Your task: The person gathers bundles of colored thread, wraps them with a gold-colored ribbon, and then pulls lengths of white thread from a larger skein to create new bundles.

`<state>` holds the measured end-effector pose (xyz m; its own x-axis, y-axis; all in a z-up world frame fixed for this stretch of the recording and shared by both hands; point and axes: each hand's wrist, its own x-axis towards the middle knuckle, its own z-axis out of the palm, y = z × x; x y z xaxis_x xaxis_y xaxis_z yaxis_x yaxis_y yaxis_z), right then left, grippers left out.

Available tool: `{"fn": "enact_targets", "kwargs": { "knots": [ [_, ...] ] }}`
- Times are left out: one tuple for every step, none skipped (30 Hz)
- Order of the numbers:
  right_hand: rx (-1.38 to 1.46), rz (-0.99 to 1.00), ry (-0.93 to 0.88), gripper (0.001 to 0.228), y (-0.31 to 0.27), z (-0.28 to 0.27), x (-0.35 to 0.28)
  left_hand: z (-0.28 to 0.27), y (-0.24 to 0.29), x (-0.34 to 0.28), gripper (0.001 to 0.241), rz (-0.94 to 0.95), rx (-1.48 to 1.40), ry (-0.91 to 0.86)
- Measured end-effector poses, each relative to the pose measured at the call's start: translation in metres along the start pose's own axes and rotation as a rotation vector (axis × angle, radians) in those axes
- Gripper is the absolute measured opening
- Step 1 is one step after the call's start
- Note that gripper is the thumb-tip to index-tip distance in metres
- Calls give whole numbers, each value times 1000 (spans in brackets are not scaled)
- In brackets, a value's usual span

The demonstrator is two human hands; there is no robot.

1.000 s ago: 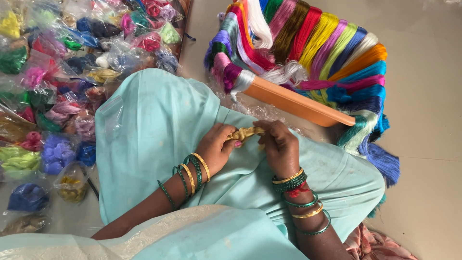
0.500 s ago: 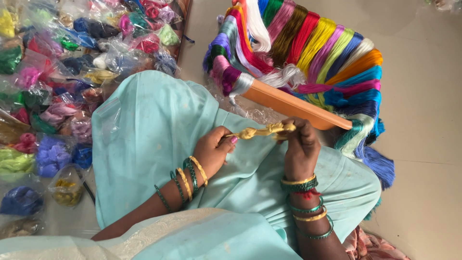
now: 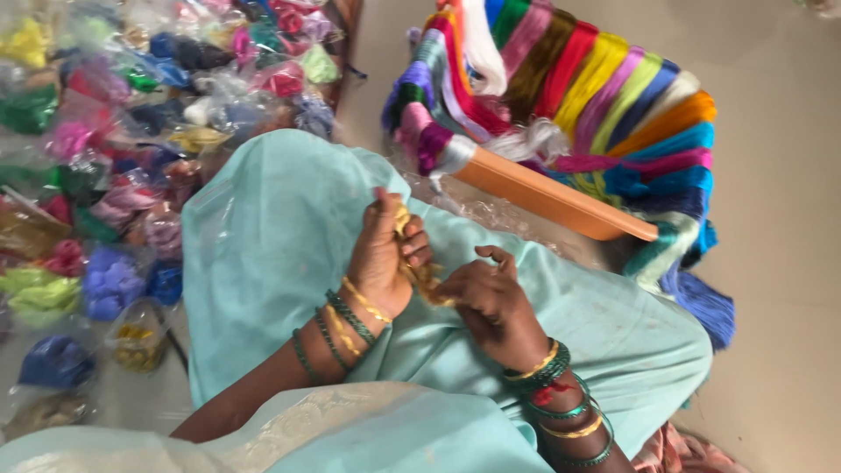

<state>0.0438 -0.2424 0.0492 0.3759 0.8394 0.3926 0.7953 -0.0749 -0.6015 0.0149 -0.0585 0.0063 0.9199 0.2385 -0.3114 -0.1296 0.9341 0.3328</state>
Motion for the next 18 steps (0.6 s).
{"fn": "enact_targets", "kwargs": {
  "knots": [
    [8, -9, -6, 29, 3, 5, 2, 0, -3, -2, 26, 12, -1, 6],
    [44, 67, 74, 28, 5, 9, 1, 2, -9, -2, 23, 85, 112, -48],
    [81, 142, 153, 26, 8, 11, -1, 4, -16, -2, 21, 159, 224, -101],
    [73, 154, 164, 26, 9, 24, 3, 5, -27, 0, 21, 142, 227, -109],
    [83, 276, 330, 17, 10, 37, 7, 5, -39, 2, 27, 223, 248, -175],
    [91, 395, 499, 9, 11, 50, 11, 6, -50, 4, 32, 303, 267, -244],
    [82, 405, 511, 9, 10, 50, 18, 14, -52, 1, 32, 286, 268, -253],
    [173, 275, 627, 11, 11, 50, 27, 22, -53, -1, 38, 245, 286, -297],
    [264, 140, 738, 16, 11, 49, 35, 31, -53, -4, 44, 204, 303, -341],
    [258, 144, 740, 16, 9, 44, 39, 36, -57, -6, 44, 198, 300, -343],
    [415, 143, 814, 29, 6, 38, 42, 41, -60, -9, 51, 249, 444, -410],
    [575, 139, 885, 43, 4, 34, 47, 47, -62, -11, 58, 302, 590, -475],
    [572, 141, 887, 43, 10, 28, 46, 42, -69, -5, 58, 299, 589, -477],
    [809, 229, 942, 40, 15, 23, 45, 38, -77, 0, 63, 438, 782, -514],
    [1046, 319, 991, 38, 21, 18, 44, 33, -84, 6, 68, 578, 974, -546],
    [1047, 320, 986, 38, 37, 12, 38, 33, -82, 11, 68, 580, 973, -543],
    [1021, 323, 999, 31, 53, 6, 32, 32, -81, 17, 67, 601, 1088, -641],
    [997, 326, 1011, 26, 69, 1, 26, 31, -77, 23, 66, 621, 1204, -740]
  ]
}}
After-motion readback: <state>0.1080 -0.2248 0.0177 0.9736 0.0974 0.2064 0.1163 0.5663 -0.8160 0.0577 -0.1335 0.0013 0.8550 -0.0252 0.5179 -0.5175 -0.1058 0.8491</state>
